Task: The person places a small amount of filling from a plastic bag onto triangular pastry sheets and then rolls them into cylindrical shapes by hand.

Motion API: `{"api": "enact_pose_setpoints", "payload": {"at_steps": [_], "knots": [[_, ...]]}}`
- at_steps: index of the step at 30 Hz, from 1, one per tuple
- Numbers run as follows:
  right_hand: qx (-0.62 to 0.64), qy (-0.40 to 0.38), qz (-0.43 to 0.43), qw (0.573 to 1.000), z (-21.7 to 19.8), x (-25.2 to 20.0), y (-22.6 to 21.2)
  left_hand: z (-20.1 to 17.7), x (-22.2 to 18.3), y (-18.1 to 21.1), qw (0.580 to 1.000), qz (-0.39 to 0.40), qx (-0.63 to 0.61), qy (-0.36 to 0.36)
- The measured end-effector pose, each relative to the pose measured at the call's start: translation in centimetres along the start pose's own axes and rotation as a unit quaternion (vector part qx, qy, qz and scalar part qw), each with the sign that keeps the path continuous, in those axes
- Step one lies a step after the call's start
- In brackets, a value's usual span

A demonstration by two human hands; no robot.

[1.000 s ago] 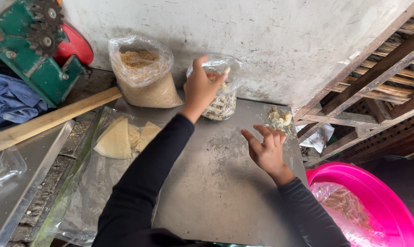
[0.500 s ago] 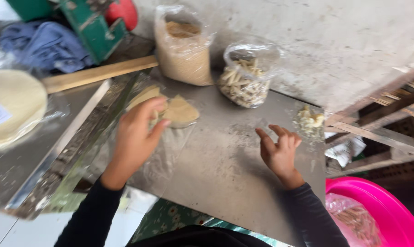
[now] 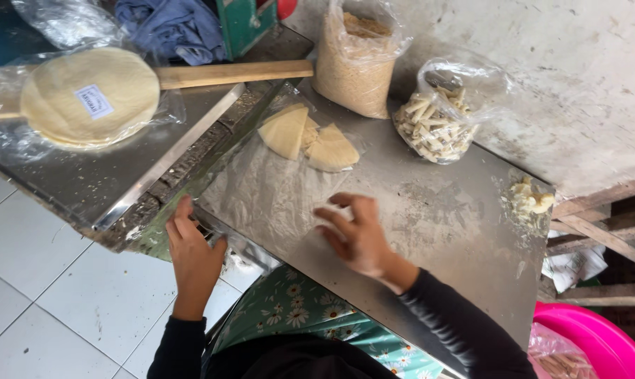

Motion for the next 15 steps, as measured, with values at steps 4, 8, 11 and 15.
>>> {"api": "enact_pose_setpoints", "payload": {"at_steps": [4, 8, 11, 15], "knots": [[0.041, -0.042, -0.074, 0.996, 2.7, 0.9, -3.9, 0.3, -0.5, -1.5, 0.990, -0.078, -0.121, 0.010], [0.037, -0.066, -0.111, 0.991, 2.2, 0.4, -4.7, 0.9, -1.0, -3.6, 0.926, -0.170, -0.338, -0.021], [0.054, -0.063, -0.100, 0.991, 1.4, 0.5, -4.6, 1.9, -1.8, -3.8, 0.881, -0.195, -0.428, -0.049], [0.075, -0.047, -0.114, 0.989, 0.9, 1.3, -5.8, 3.4, -2.8, -2.4, 0.862, -0.211, -0.460, -0.032]]}}
Point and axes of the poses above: each hand's wrist, its own x-axis towards the middle knuckle, its own z-axis out of the palm, y = z × x, the point moved 3 cm from there along x, towards the middle knuckle, and after that the axes turned 4 degrees about -x, right-handed, at the moved point
